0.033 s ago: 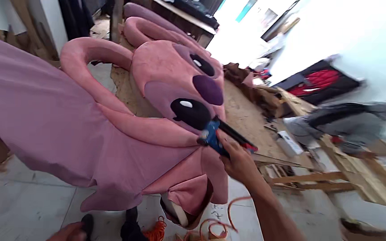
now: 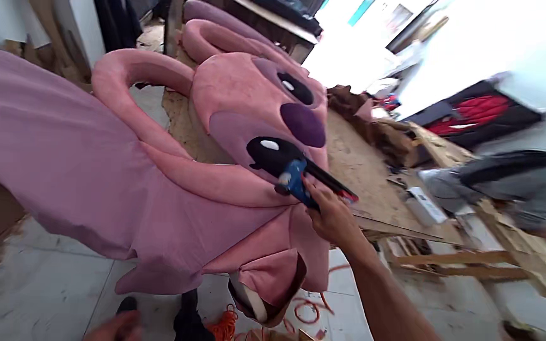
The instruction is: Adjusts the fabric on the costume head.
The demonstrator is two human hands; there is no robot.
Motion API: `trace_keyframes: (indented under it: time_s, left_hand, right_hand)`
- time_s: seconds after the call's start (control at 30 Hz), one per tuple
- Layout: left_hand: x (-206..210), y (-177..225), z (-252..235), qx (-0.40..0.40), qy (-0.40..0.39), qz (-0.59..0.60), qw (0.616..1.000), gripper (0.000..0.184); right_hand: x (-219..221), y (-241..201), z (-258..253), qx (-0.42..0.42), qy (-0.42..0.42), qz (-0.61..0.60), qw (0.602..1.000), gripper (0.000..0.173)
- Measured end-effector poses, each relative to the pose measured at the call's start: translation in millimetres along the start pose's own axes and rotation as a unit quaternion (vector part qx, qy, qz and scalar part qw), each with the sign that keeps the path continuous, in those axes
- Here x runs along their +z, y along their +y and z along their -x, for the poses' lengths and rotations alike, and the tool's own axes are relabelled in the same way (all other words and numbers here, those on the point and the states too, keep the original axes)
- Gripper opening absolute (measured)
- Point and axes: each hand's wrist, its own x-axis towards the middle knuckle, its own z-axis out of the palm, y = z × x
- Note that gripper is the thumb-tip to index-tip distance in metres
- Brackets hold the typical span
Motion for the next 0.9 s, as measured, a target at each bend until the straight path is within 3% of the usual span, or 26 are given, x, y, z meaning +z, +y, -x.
trace_keyframes:
  time_s: [0.03,0.07,0.13,0.2,0.23,0.27,0.4,0.47,0.53,0.63,0.77,0.83,0.9]
  left_hand:
    - [32,16,-6,0.008,-0.030,0.131,0.991,0.056]
    - [63,27,-15,0.016,-0.065,0.299,0.952,0.066]
    - [110,40,-35,0.027,-0.063,0.581,0.811,0.085]
    - [114,57,-50,0.031,0.063,0.679,0.730,0.059]
    - [103,66,-51,0.031,0.125,0.675,0.727,0.044]
    - [90,74,-48,0.042,0.171,0.644,0.744,0.038]
    - [31,109,-28,0.175,0.256,0.355,0.882,0.024]
    - [6,136,-32,0.173,0.264,0.226,0.922,0.024]
    - [-15,160,-45,0.113,0.254,0.119,0.953,0.034]
    - [-37,179,-61,0.054,0.188,0.091,0.977,0.049]
    - [-50,173,-55,0.143,0.093,0.131,0.977,0.041]
    - [-41,157,-48,0.205,0.100,0.114,0.967,0.043]
    - [-25,137,-42,0.265,0.173,0.063,0.947,0.039]
  right_hand:
    - [17,3,-31,-0.027,0.006,-0.013,1.000,0.071]
    - [35,3,-57,-0.048,0.013,-0.032,0.998,0.068]
    - [59,-7,-88,-0.052,0.032,-0.065,0.996,0.064]
    - [62,-20,-96,-0.017,0.028,-0.079,0.996,0.062]
    - [61,-26,-93,0.000,0.029,-0.079,0.996,0.061]
    - [60,-31,-86,0.011,0.036,-0.077,0.996,0.059]
    - [48,-63,-39,-0.001,0.098,-0.117,0.988,0.048]
    - [38,-94,-9,-0.014,0.096,-0.155,0.983,0.045]
    - [31,-126,20,-0.032,0.100,-0.180,0.978,0.042]
    - [25,-172,65,-0.055,0.089,-0.200,0.974,0.039]
    - [35,-205,98,-0.074,0.077,-0.250,0.962,0.038]
    - [36,-211,117,-0.048,0.077,-0.286,0.954,0.038]
    - [36,-216,144,0.003,0.078,-0.320,0.944,0.037]
